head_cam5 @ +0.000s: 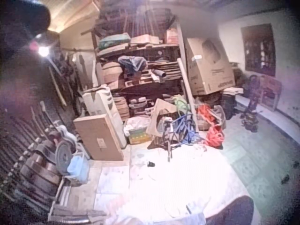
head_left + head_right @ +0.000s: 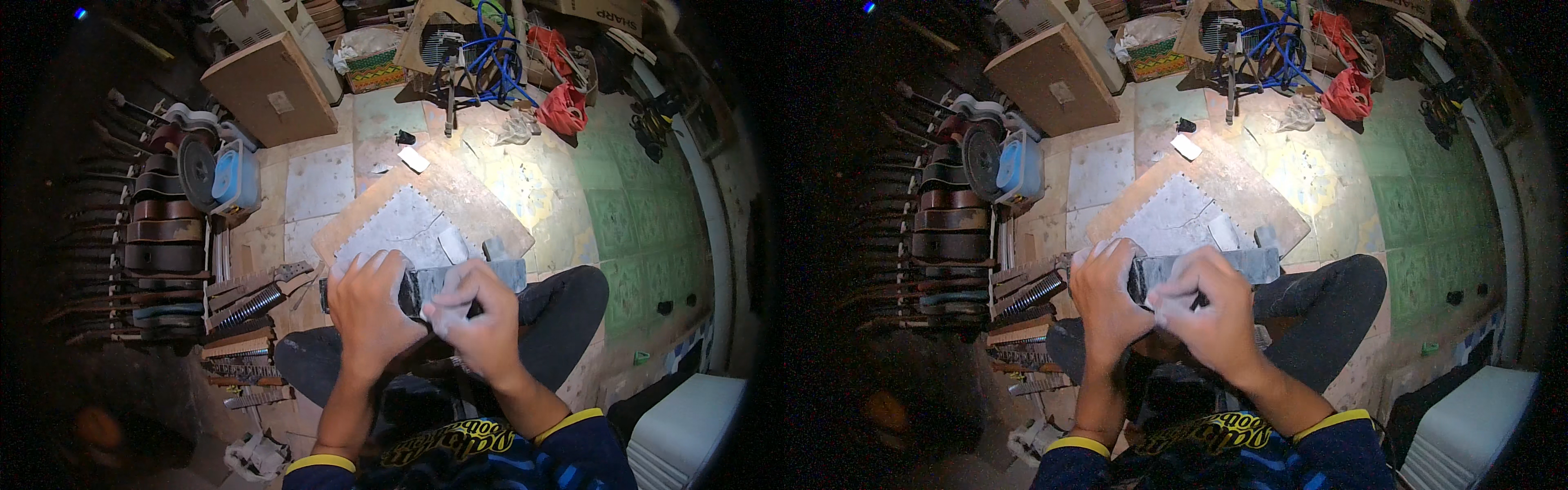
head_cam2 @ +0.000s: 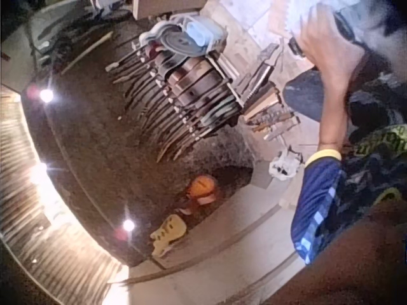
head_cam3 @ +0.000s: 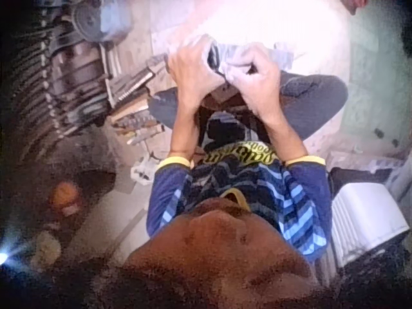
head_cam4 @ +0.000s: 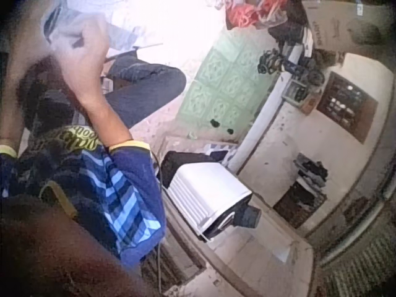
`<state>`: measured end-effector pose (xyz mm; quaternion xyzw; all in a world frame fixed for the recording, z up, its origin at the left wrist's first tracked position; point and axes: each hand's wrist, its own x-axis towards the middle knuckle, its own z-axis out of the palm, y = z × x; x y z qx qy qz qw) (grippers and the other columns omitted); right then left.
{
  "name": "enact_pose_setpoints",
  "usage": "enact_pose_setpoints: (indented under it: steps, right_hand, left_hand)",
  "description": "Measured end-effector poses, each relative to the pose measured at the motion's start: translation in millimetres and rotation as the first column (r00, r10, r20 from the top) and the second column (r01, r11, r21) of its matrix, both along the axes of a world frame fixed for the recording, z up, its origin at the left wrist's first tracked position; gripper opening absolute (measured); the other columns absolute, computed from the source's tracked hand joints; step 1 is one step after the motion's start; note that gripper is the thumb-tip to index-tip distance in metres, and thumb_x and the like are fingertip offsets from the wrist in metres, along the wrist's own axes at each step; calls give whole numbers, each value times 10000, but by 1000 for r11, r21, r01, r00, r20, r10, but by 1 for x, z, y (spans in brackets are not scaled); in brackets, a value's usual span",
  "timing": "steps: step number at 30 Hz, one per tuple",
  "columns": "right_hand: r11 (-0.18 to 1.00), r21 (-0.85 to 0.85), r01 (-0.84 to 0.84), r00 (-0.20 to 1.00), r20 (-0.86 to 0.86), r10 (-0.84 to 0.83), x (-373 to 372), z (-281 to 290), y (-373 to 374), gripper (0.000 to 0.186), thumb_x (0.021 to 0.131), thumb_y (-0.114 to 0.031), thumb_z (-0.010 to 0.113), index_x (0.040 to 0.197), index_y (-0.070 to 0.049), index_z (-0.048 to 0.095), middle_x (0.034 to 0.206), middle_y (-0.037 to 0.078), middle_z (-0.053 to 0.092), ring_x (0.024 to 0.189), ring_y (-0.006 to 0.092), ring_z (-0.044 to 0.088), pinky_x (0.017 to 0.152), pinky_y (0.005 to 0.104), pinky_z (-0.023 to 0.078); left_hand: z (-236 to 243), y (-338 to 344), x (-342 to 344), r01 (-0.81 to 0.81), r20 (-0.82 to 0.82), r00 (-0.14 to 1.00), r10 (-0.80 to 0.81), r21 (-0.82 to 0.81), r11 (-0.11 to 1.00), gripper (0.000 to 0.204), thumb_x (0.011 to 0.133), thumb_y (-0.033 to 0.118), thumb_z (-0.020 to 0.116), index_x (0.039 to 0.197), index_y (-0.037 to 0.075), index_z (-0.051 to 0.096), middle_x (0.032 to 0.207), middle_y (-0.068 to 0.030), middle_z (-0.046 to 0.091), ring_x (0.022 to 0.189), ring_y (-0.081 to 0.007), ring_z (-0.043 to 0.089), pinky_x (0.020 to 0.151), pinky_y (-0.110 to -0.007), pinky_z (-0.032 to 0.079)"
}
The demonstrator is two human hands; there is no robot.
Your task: The person sands the various surfaces and edges of a dark guitar body with a sanding block while sitting on the floor.
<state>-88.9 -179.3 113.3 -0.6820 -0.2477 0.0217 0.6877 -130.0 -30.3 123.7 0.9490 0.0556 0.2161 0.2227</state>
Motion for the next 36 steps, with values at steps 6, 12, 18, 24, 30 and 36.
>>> enact_pose_setpoints:
  steps: [6,12,18,24,30,36]
  right_hand:
    - [999,-2,32,999,6,-32,2,2,2,120,724,-7,756,773,-7,647,783,79,595,704,177,570,651,293,452]
    - [999,-32,36,999,40,-35,4,3,4,109,705,0,740,771,-14,654,789,89,594,723,189,578,663,295,453]
    - [998,-20,54,998,-30,-55,15,6,8,126,775,-34,769,817,-9,652,816,87,592,737,170,571,668,301,455]
    - [999,19,29,993,-116,-26,14,7,8,156,828,2,749,870,-26,601,872,36,551,753,93,486,696,242,398]
    - [997,-62,48,996,-72,-53,3,3,-2,145,831,-51,765,902,-7,647,856,91,596,732,160,563,660,290,459]
    - [995,-69,-69,991,-120,61,15,5,-10,137,850,-69,757,891,-7,643,851,82,609,742,153,584,691,280,469]
  left_hand:
    - [3,0,0,-19,-21,1000,19,1,1000,450,535,318,804,799,83,525,761,-110,552,784,-353,565,709,-436,362]
    - [1,0,3,-21,6,1000,21,25,999,437,543,311,794,805,84,528,765,-108,552,788,-352,564,712,-433,360]
    - [2,-4,3,-36,-33,999,37,34,999,437,535,312,793,811,85,541,781,-107,560,792,-353,566,719,-433,364]
    - [4,-9,2,-6,-36,999,7,16,1000,414,598,363,789,834,96,580,810,-101,598,842,-333,595,746,-438,387]
    - [7,-12,-4,-2,-78,997,4,26,1000,400,580,337,804,807,100,575,793,-91,596,812,-327,592,746,-435,386]
    - [12,-12,-6,24,-133,991,-19,32,999,404,569,343,810,791,103,574,779,-85,586,805,-319,592,751,-433,388]
